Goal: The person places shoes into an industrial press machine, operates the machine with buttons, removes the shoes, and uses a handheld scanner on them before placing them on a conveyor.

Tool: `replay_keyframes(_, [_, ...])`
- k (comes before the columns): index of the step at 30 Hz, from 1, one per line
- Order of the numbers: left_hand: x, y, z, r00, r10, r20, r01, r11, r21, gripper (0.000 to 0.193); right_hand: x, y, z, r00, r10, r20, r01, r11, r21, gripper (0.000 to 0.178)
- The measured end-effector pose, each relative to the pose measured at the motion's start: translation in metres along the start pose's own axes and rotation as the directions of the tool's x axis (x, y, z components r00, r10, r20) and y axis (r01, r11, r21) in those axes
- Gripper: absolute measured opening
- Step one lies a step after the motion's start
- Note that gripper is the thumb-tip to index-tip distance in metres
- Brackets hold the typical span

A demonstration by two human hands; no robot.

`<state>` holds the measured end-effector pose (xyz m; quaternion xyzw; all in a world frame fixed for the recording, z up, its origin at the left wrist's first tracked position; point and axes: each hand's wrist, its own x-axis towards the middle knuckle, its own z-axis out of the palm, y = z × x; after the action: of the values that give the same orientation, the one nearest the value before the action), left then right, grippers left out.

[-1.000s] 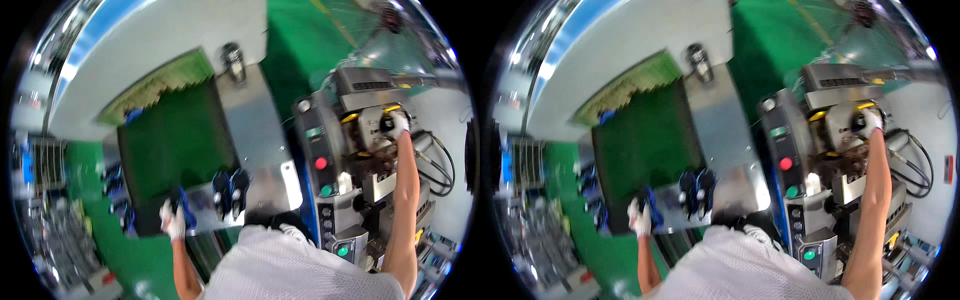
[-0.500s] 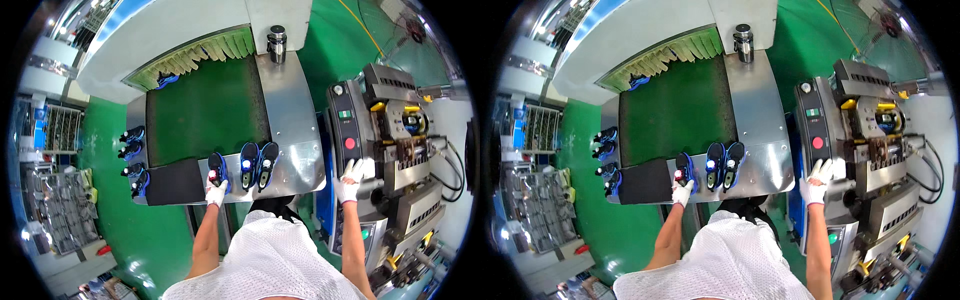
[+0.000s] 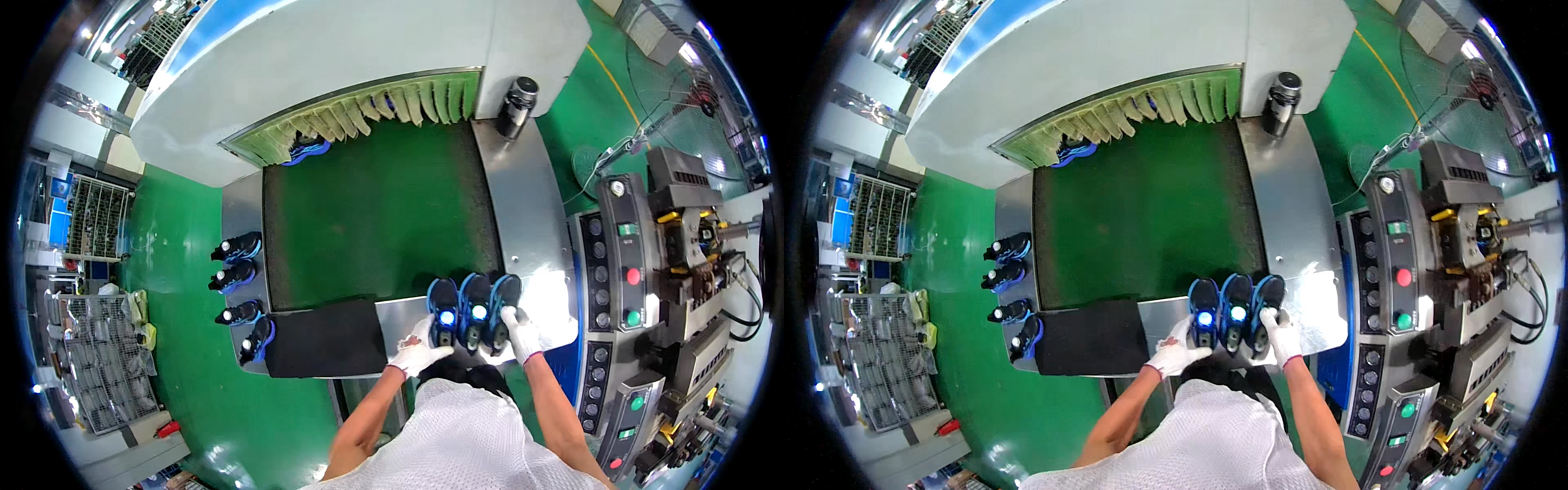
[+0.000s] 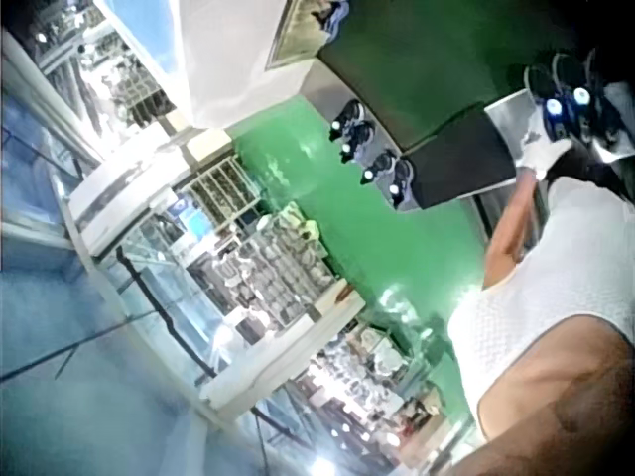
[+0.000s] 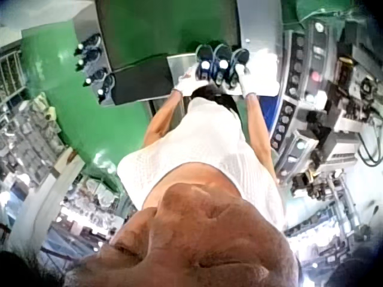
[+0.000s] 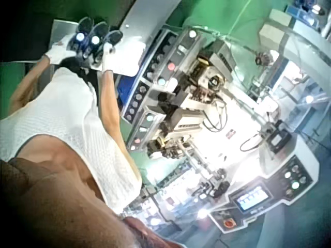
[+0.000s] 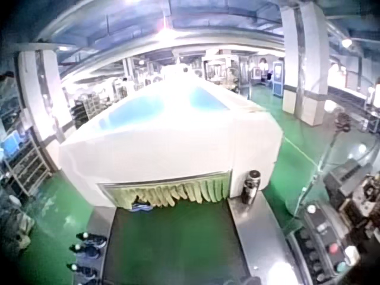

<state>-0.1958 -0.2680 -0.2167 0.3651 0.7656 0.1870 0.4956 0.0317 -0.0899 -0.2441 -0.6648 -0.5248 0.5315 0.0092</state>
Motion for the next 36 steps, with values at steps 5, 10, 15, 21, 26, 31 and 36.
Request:
replay_keyframes(5, [0.075,-0.11,-0.117,0.919,0.033,-0.394,-0.128,0.968,-0.217,0.066,-0.007,-0.041,0.029,0.985,0.032,-0.169,-0.057,0.987,-0.147,0.071])
replay_keyframes(10, [0.202,-0.152,-0.324,0.563,0.33,-0.758,-0.042,0.927,0.372,0.055,-0.01,-0.038,0.041,0.988,0.033,-0.15,-0.073,0.961,-0.266,0.066])
replay_keyframes(15, [0.311,-0.128,-0.47,0.514,0.278,-0.811,0.119,0.914,0.389,0.062,-0.026,-0.057,0.043,0.978,0.156,-0.139,-0.195,0.92,-0.339,0.088])
replay_keyframes(21, [0.369,-0.195,-0.501,0.742,0.106,-0.662,0.357,0.774,0.524,0.055,-0.038,-0.188,0.033,0.93,-0.235,-0.283,0.281,0.95,0.137,0.053])
replay_keyframes(26, [0.305,-0.162,-0.449,0.539,0.353,-0.765,0.055,0.891,0.45,0.042,-0.125,-0.372,0.004,0.619,-0.72,0.312,0.597,0.69,0.409,0.044])
replay_keyframes(31, [0.237,-0.158,-0.347,0.688,0.284,-0.668,0.033,0.907,0.42,0.035,-0.224,-0.43,-0.004,0.902,-0.079,0.425,-0.402,-0.515,0.757,0.05])
replay_keyframes(36, [0.173,-0.108,-0.273,0.778,0.364,-0.513,-0.175,0.908,0.38,0.032,-0.302,-0.361,-0.051,0.968,-0.23,0.094,-0.197,-0.475,0.858,0.055])
